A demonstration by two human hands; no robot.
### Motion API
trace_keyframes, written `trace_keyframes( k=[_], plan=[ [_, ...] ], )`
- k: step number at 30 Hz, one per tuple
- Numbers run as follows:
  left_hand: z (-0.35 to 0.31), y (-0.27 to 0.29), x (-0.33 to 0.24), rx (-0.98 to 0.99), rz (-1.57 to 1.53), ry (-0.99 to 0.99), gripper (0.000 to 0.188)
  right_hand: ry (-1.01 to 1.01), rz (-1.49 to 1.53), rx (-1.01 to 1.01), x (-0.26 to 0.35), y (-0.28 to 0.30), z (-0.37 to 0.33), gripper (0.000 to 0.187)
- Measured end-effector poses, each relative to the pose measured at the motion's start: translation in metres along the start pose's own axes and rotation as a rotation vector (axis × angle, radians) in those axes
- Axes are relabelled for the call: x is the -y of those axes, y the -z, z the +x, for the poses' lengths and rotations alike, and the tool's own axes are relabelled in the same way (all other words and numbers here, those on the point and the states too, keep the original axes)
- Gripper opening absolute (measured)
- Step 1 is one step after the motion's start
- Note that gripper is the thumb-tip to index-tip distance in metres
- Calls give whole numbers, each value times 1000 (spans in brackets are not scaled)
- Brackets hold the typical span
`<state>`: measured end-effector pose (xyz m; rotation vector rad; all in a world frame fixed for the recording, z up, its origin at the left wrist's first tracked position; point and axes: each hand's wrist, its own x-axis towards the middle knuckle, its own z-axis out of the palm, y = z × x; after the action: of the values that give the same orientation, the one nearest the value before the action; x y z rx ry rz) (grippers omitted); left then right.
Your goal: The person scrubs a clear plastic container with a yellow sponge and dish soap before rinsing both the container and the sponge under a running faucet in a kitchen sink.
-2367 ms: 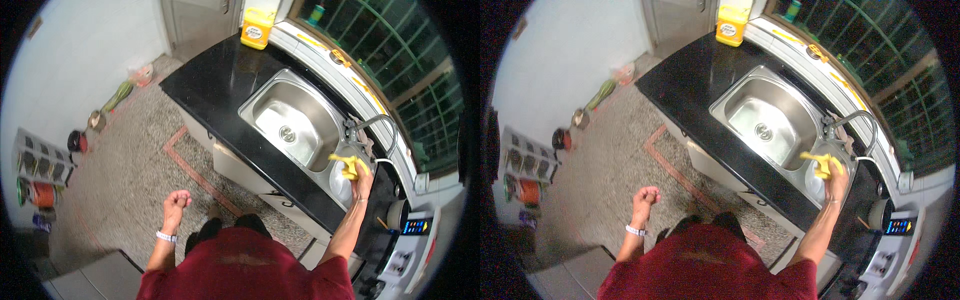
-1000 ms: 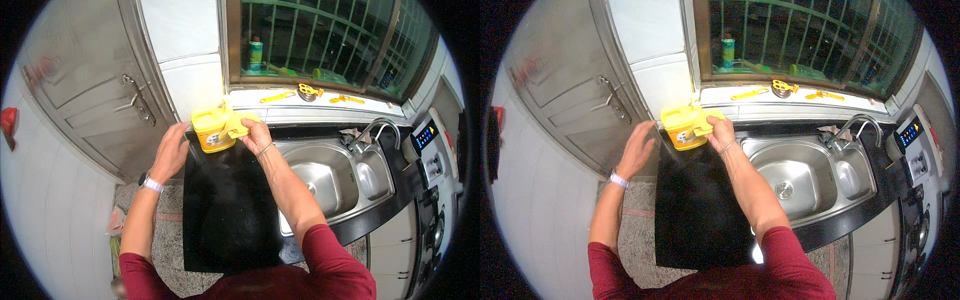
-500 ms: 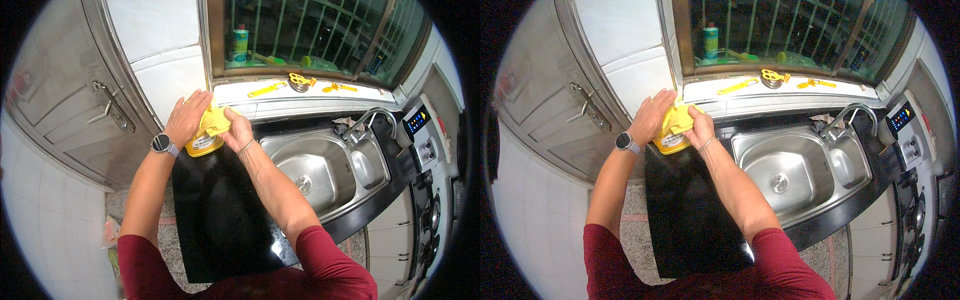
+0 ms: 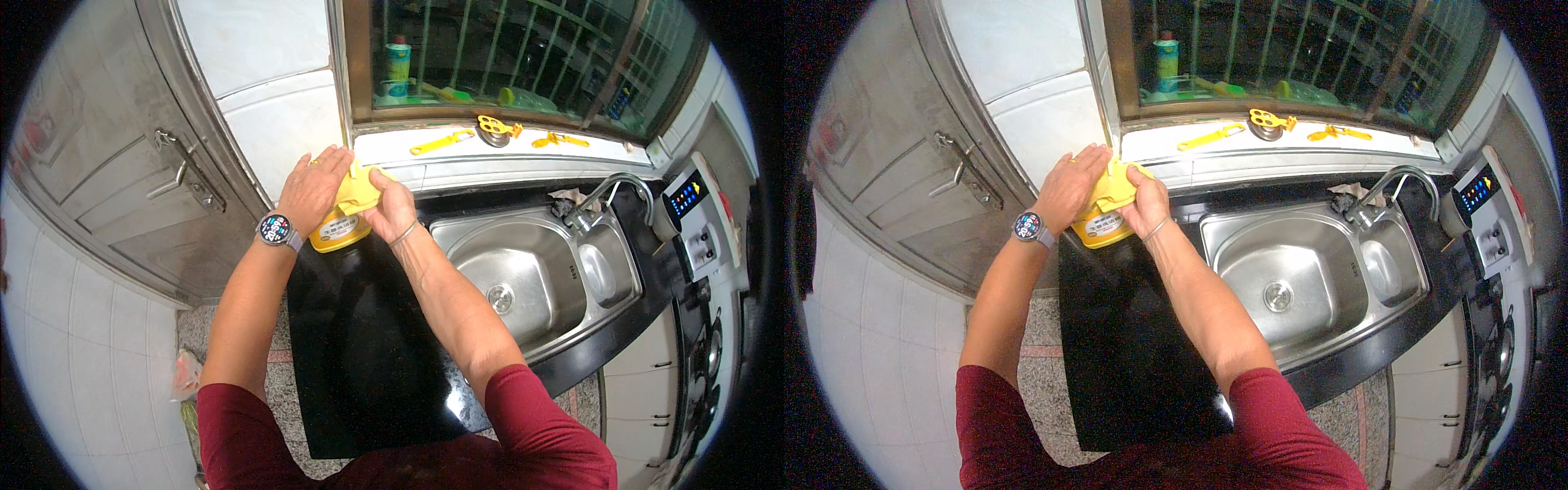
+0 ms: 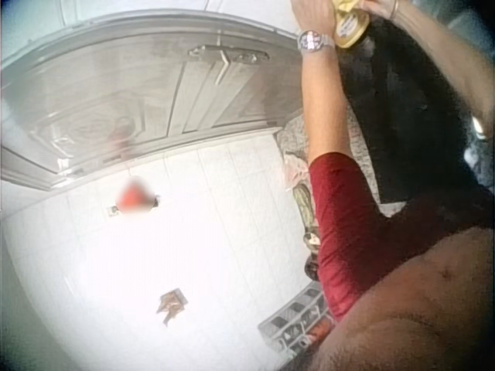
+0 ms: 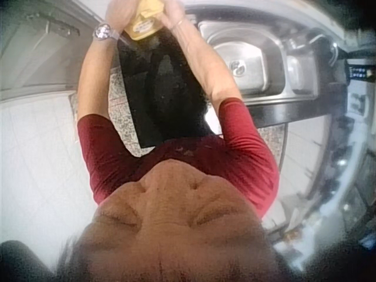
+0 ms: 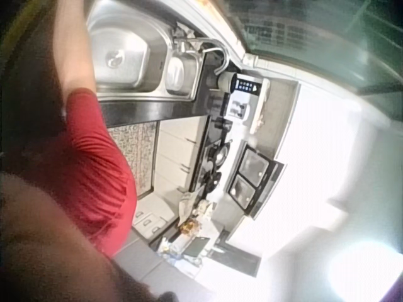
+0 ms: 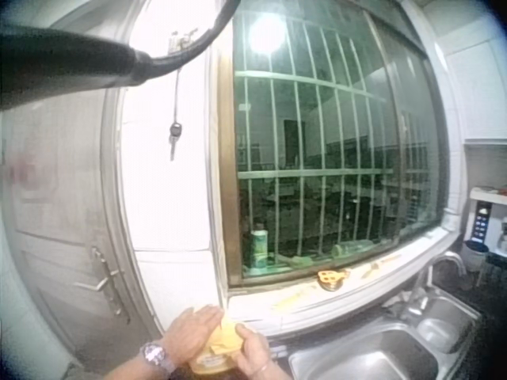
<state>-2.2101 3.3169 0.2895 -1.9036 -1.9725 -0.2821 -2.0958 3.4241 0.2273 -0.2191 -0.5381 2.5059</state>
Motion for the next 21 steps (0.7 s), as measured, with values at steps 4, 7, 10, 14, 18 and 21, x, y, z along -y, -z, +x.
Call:
trace_keyframes(
  k=[4, 7, 10, 14, 18, 21],
  plan=[
    [0, 1, 1, 11, -6, 8, 46, 0, -2, 26, 3, -5, -2, 37],
    [8, 0, -6, 54, -41, 27, 44, -17, 23, 44, 10, 6, -12, 36],
    [12, 6, -3, 188, -189, 93, 45, 53, 87, 49, 9, 21, -30, 34],
    [-5, 5, -14, 165, -1, 168, 51, 58, 45, 126, 24, 32, -92, 33],
    [-22, -9, -28, 22, -148, 170, 56, 66, 3, 69, 68, 62, -202, 26],
    [-35, -7, -56, -182, -284, 173, 60, 127, 32, 20, 109, 103, -274, 28]
  ],
)
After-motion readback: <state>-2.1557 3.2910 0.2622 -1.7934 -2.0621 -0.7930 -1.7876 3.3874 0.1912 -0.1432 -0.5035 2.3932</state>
